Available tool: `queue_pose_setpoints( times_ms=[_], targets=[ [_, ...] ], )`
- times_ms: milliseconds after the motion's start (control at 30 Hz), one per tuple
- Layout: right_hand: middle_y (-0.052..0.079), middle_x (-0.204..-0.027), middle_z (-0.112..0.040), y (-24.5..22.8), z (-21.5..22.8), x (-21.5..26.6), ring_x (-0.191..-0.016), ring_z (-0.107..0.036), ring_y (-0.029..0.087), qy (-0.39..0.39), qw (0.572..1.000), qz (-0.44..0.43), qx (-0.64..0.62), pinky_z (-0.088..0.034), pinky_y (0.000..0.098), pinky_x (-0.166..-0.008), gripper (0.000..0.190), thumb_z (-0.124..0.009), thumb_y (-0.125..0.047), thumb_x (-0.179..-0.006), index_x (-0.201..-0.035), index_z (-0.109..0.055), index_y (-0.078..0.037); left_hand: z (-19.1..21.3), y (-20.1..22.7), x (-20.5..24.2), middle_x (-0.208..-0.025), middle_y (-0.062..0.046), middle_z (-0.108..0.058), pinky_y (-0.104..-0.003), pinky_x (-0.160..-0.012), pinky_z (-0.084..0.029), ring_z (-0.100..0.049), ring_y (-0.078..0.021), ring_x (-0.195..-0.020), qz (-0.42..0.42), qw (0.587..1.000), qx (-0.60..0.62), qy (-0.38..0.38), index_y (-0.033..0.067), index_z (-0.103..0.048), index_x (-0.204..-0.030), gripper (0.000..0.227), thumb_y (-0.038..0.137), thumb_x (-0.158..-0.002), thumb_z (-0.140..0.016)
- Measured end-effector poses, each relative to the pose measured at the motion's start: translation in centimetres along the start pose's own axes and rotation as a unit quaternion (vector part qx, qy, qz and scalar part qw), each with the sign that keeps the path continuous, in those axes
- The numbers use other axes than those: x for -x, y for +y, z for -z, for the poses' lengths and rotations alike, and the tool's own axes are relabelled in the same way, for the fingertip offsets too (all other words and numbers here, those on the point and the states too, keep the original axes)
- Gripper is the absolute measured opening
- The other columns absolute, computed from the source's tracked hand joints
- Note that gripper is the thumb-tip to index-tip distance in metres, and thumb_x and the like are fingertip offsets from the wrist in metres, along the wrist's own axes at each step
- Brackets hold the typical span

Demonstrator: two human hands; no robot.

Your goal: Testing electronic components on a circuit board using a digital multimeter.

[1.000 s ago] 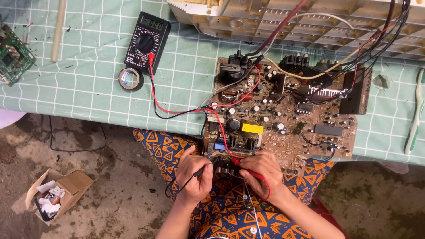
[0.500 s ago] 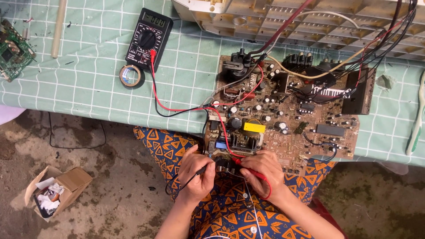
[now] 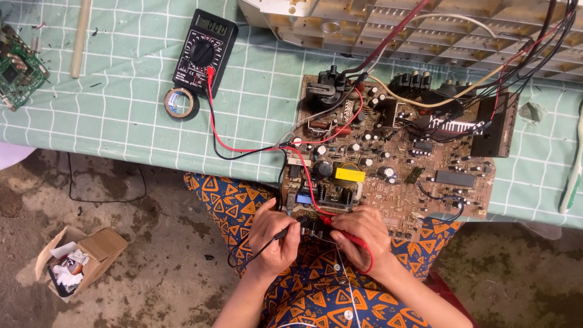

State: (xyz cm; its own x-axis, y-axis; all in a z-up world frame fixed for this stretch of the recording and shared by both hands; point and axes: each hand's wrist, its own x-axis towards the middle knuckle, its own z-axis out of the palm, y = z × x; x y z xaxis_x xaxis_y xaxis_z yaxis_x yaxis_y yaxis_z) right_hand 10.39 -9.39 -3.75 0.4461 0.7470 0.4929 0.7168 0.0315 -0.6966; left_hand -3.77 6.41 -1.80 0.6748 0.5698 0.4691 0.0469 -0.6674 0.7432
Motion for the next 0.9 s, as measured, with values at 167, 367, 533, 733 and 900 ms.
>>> queue_pose_setpoints(
  times_ms=[167,367,533,733,900],
  targets=[
    [0.007,-0.092,-0.077,-0.1,0.0,-0.4,-0.081,-0.075,0.016,0.005,1.000,0.004,-0.007,-0.053,0.0359,-0.090,0.012,-0.072,-0.019,-0.094,-0.095,-0.069,-0.007,0.2,0.1,0.0,-0.076,-0.006,-0.063,-0.051,-0.098,-0.056,-0.063,-0.0201,-0.067,0.001,1.000,-0.004,-0.003,0.0059,-0.059,-0.092,0.019,0.019,-0.104,-0.053],
    [0.006,-0.092,-0.077,0.2,-0.1,0.3,-0.080,-0.074,0.015,-0.001,1.000,0.008,0.002,-0.053,0.0358,-0.090,0.014,-0.069,-0.023,-0.096,-0.096,-0.069,-0.009,0.2,0.3,-0.2,-0.077,-0.007,-0.065,-0.051,-0.098,-0.057,-0.065,-0.0204,-0.068,-0.001,1.000,-0.004,0.008,0.0064,-0.059,-0.095,0.018,0.019,-0.105,-0.052],
    [0.007,-0.090,-0.076,-0.2,0.1,-0.4,-0.078,-0.073,0.017,0.001,1.000,0.013,0.006,-0.052,0.0363,-0.088,0.019,-0.064,-0.025,-0.098,-0.095,-0.069,-0.007,0.1,0.1,0.1,-0.078,-0.007,-0.066,-0.051,-0.098,-0.057,-0.066,-0.0207,-0.069,0.001,1.000,-0.003,0.011,0.0068,-0.060,-0.095,0.018,0.020,-0.105,-0.052],
    [0.007,-0.091,-0.076,-0.5,0.3,-0.9,-0.078,-0.073,0.017,0.007,1.000,0.014,-0.001,-0.053,0.0366,-0.089,0.016,-0.065,-0.022,-0.098,-0.096,-0.069,-0.006,-0.3,0.3,0.1,-0.081,-0.008,-0.068,-0.052,-0.097,-0.057,-0.068,-0.0229,-0.072,0.004,1.000,0.002,0.002,0.0054,-0.061,-0.097,0.017,0.019,-0.104,-0.054],
    [0.008,-0.094,-0.077,0.0,0.1,-0.3,-0.082,-0.074,0.017,-0.001,1.000,0.012,0.002,-0.055,0.0366,-0.089,0.013,-0.072,-0.018,-0.094,-0.098,-0.068,-0.006,0.0,0.6,0.0,-0.080,-0.009,-0.069,-0.049,-0.097,-0.057,-0.070,-0.0210,-0.072,0.003,1.000,-0.002,0.012,0.0055,-0.063,-0.092,0.017,0.017,-0.102,-0.056]
  ],
)
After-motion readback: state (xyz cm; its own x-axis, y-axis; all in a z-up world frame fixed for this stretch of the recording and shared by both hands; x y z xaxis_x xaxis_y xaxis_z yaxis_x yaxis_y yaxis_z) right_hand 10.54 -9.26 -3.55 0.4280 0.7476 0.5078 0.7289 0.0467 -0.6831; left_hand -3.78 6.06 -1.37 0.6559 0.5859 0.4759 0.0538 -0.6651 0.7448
